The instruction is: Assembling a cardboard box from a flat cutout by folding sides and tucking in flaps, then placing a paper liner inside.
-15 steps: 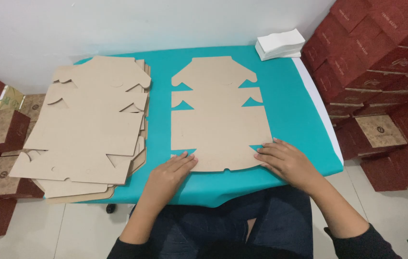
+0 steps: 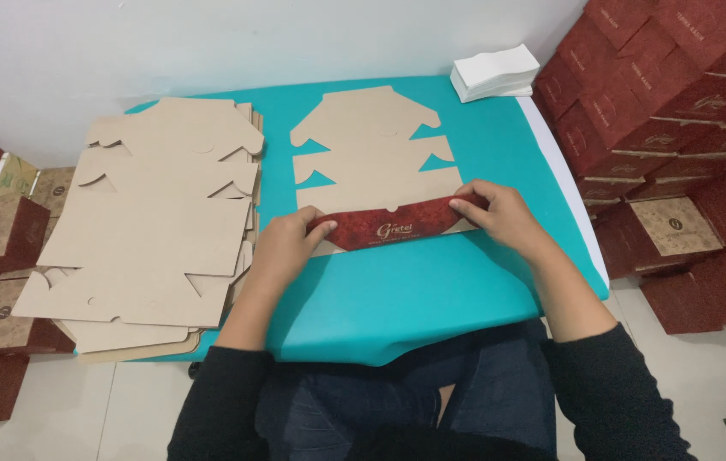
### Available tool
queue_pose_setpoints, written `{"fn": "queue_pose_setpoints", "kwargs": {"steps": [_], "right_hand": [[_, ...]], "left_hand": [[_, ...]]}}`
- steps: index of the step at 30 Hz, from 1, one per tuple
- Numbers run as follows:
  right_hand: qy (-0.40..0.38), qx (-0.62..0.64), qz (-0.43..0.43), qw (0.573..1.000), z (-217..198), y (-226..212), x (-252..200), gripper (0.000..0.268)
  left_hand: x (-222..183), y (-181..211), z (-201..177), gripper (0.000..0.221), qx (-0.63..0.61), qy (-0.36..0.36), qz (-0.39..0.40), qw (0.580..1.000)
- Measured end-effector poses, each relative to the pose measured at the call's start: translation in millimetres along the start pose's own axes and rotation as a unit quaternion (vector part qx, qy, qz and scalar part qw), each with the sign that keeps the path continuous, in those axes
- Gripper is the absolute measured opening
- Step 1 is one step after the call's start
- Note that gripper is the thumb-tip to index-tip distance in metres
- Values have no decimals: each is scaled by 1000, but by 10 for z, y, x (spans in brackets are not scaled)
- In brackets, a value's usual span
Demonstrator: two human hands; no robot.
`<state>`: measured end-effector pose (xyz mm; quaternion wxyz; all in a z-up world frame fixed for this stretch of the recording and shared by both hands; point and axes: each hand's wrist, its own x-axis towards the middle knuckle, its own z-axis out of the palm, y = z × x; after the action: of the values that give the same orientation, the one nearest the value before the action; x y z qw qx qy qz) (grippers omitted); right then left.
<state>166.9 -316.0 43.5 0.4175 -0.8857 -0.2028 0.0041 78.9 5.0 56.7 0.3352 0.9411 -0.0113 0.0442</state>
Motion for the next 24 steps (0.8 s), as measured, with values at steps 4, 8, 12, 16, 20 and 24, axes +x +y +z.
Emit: {"fn": "queue_pose_setpoints", "kwargs": {"steps": [4,8,12,16,20,24], "right_hand": [[-30,-9,48,998,51,87,171,12],[-51,-39,69,996,108,83,179,16],[-47,-96,67,992,197,118,186,18],[-57,-171,41,983,218,81,159,24],[-60,-222,-5,973,212,75,127,22],[-19,-269,-64,961,259,138,90,17]], "left_hand": [[196,-17,6,20,48,-2,2,999],[274,-269,173,22,88,18,22,996],[289,-507,396,27,193,109,86,971],[256,-400,588,53,282,225,206,910],[69,-163,698,28,244,75,365,895],[-7,-211,843,43,226,26,329,916]]}}
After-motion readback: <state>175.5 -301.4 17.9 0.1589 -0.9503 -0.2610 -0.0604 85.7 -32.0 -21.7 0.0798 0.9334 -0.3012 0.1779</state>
